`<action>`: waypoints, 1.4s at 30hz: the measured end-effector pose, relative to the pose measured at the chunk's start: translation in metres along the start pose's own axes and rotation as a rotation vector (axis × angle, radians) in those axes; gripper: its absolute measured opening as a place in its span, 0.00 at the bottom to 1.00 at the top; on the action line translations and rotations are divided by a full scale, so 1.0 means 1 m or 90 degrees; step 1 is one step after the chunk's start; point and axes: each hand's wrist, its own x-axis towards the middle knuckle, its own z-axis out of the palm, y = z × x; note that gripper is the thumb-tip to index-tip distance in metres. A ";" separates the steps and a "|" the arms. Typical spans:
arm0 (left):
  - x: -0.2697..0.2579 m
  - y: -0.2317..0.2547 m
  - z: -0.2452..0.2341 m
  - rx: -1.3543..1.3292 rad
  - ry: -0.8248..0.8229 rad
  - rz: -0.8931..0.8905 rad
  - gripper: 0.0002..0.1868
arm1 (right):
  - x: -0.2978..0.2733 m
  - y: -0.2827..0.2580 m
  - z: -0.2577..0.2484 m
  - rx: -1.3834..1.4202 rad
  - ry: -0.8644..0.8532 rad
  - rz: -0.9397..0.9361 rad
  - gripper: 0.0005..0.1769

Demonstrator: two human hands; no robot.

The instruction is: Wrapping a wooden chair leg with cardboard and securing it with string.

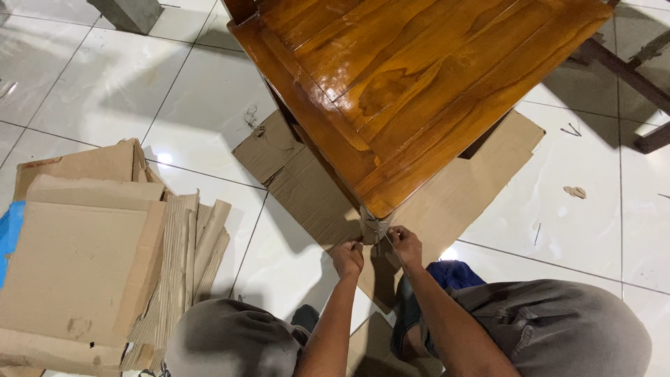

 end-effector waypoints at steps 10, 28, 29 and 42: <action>0.003 -0.011 0.007 -0.018 -0.018 -0.055 0.08 | -0.049 -0.007 0.004 0.035 0.046 0.001 0.17; -0.011 -0.013 0.013 -0.184 -0.073 -0.041 0.07 | -0.076 0.003 0.009 0.026 0.080 0.008 0.12; -0.011 -0.013 0.013 -0.172 -0.086 -0.032 0.09 | -0.077 0.004 0.008 0.003 0.063 -0.004 0.12; -0.032 0.003 -0.002 -0.258 -0.171 -0.075 0.14 | -0.085 0.009 0.016 -0.079 0.021 -0.083 0.05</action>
